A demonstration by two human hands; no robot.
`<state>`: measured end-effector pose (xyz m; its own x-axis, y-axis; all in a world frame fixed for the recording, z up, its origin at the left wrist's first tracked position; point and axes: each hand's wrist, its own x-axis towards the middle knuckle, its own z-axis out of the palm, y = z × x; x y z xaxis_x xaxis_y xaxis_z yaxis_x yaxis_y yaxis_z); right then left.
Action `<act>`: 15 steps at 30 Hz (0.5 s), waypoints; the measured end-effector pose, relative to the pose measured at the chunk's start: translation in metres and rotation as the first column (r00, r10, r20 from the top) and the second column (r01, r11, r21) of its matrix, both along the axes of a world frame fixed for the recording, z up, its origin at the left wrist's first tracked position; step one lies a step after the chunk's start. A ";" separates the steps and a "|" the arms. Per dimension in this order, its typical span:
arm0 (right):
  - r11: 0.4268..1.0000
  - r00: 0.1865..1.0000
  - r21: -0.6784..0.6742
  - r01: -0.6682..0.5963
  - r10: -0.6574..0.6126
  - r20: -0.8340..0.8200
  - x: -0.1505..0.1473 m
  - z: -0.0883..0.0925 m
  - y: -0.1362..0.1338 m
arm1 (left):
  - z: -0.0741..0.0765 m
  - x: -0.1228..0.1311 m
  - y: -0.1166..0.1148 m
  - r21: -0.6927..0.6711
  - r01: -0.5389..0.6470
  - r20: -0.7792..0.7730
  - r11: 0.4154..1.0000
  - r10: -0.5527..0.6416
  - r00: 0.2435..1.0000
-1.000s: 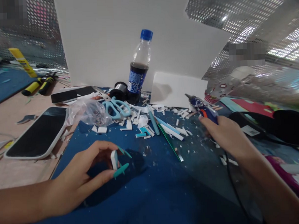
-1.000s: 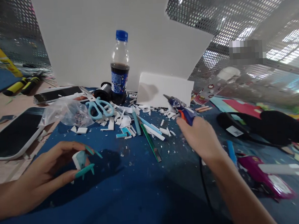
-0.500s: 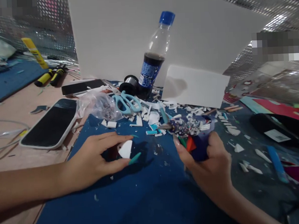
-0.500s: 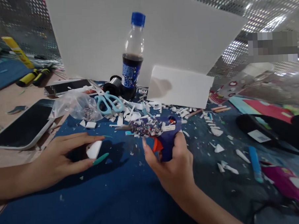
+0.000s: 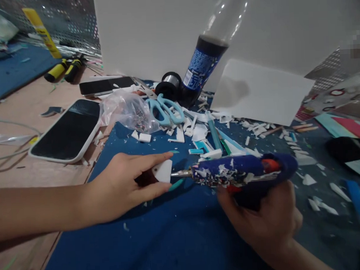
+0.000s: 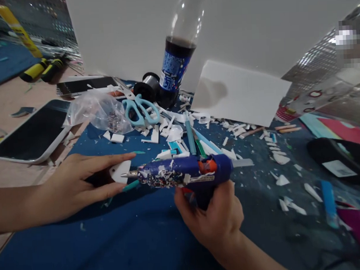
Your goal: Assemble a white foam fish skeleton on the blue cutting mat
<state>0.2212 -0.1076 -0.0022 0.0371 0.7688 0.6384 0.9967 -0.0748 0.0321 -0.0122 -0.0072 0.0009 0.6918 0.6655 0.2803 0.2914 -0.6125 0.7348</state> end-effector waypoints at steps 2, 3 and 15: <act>1.000 0.999 -0.017 -0.004 0.005 0.048 0.004 0.000 -0.001 | 0.000 0.000 0.000 -0.021 0.001 -0.011 1.000 -0.001 1.000; 1.000 0.998 -0.022 0.000 0.001 0.069 0.007 0.000 -0.001 | -0.001 0.000 -0.001 -0.026 -0.002 -0.014 1.000 0.001 1.000; 0.978 0.996 -0.187 0.088 -0.080 0.049 0.021 0.000 -0.005 | -0.004 0.001 0.000 -0.073 -0.020 -0.022 0.997 0.018 1.000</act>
<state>0.2426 -0.1122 -0.0021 0.0841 0.8709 0.4842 0.9846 -0.1472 0.0939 -0.0111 -0.0073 -0.0032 0.6843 0.6966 0.2158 0.3187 -0.5518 0.7706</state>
